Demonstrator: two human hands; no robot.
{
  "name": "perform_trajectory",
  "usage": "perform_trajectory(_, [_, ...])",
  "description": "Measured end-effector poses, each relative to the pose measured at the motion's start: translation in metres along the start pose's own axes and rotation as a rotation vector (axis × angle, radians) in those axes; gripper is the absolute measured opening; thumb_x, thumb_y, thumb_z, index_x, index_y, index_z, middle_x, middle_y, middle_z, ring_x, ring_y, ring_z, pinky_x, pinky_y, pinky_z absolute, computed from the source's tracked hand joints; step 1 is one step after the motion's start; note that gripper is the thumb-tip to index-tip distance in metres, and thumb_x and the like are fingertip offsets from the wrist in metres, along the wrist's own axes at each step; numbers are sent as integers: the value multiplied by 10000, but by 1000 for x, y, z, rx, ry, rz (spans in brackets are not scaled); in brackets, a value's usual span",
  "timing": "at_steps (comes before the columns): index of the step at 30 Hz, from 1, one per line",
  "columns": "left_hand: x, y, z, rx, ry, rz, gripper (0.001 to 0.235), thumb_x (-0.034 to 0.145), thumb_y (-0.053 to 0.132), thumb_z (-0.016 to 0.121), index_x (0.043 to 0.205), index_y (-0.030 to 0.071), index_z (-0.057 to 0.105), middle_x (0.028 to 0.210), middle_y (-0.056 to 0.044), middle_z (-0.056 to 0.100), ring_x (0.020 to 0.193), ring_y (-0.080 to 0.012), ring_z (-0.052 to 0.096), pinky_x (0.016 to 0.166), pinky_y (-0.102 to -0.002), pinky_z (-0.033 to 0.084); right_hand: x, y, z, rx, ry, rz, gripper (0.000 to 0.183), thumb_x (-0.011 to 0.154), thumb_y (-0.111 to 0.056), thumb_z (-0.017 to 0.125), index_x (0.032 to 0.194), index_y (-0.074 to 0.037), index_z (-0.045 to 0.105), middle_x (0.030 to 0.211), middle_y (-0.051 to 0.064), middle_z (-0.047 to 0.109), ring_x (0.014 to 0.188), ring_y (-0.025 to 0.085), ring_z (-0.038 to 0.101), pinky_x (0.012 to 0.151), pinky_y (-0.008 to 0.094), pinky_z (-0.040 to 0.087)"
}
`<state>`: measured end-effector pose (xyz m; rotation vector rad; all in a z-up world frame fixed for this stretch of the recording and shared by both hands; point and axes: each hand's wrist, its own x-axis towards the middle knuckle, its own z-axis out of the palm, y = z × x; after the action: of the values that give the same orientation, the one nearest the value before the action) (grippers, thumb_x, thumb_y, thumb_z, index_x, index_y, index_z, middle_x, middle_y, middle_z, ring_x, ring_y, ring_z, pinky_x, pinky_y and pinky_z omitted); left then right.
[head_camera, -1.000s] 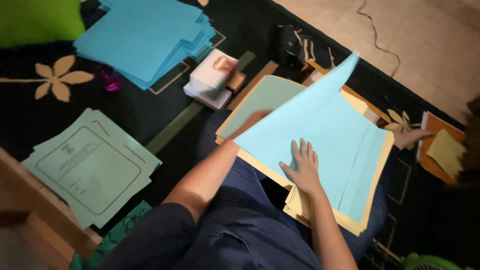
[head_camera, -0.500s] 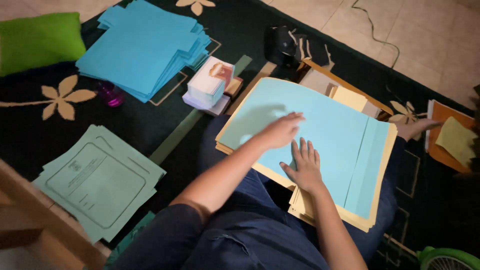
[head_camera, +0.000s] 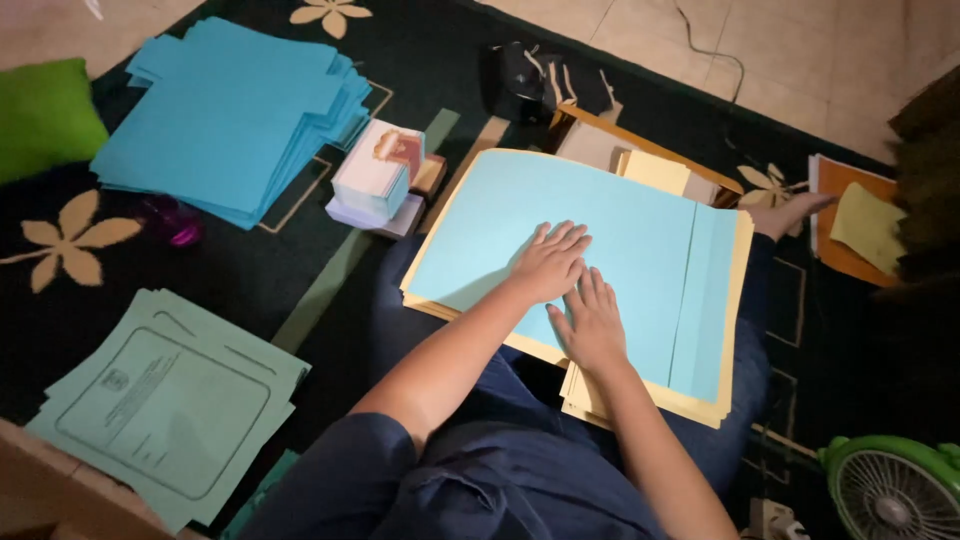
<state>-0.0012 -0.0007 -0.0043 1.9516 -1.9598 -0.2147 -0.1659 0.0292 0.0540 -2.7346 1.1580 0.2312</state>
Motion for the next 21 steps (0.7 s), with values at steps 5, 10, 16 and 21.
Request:
perform_trajectory(5, [-2, 0, 3, 10, 2, 5, 580, 1075, 483, 312, 1612, 267, 349, 1707, -16, 310, 1596, -238, 240, 1305, -506, 100, -3, 29, 12, -21, 18, 77, 694, 1078, -624, 173, 1664, -254, 218, 1744, 99, 121, 1611, 302, 72, 1306, 454, 85])
perform_trajectory(10, [-5, 5, -11, -25, -46, -20, 596, 1075, 459, 320, 1629, 241, 341, 1716, -18, 291, 1605, -226, 207, 1312, -499, 62, -5, 44, 19, 30, 67, 183, 693, 1081, -611, 189, 1683, -267, 168, 1741, 93, 135, 1611, 281, 86, 1298, 443, 92])
perform_trajectory(16, [-7, 7, -14, -50, -50, -32, 596, 1079, 463, 326, 1633, 243, 337, 1716, -17, 288, 1604, -222, 204, 1317, -498, 52, -1, 47, 23, 6, 87, 235, 708, 1069, -630, 187, 1677, -265, 191, 1737, 94, 161, 1611, 272, 108, 1297, 444, 96])
perform_trajectory(21, [-5, 6, -12, -17, -54, -24, 600, 1078, 471, 326, 1633, 243, 332, 1716, -12, 290, 1603, -216, 207, 1316, -496, 59, 4, 58, 32, 23, 97, 283, 734, 1058, -662, 189, 1678, -270, 182, 1742, 93, 140, 1612, 272, 93, 1297, 462, 78])
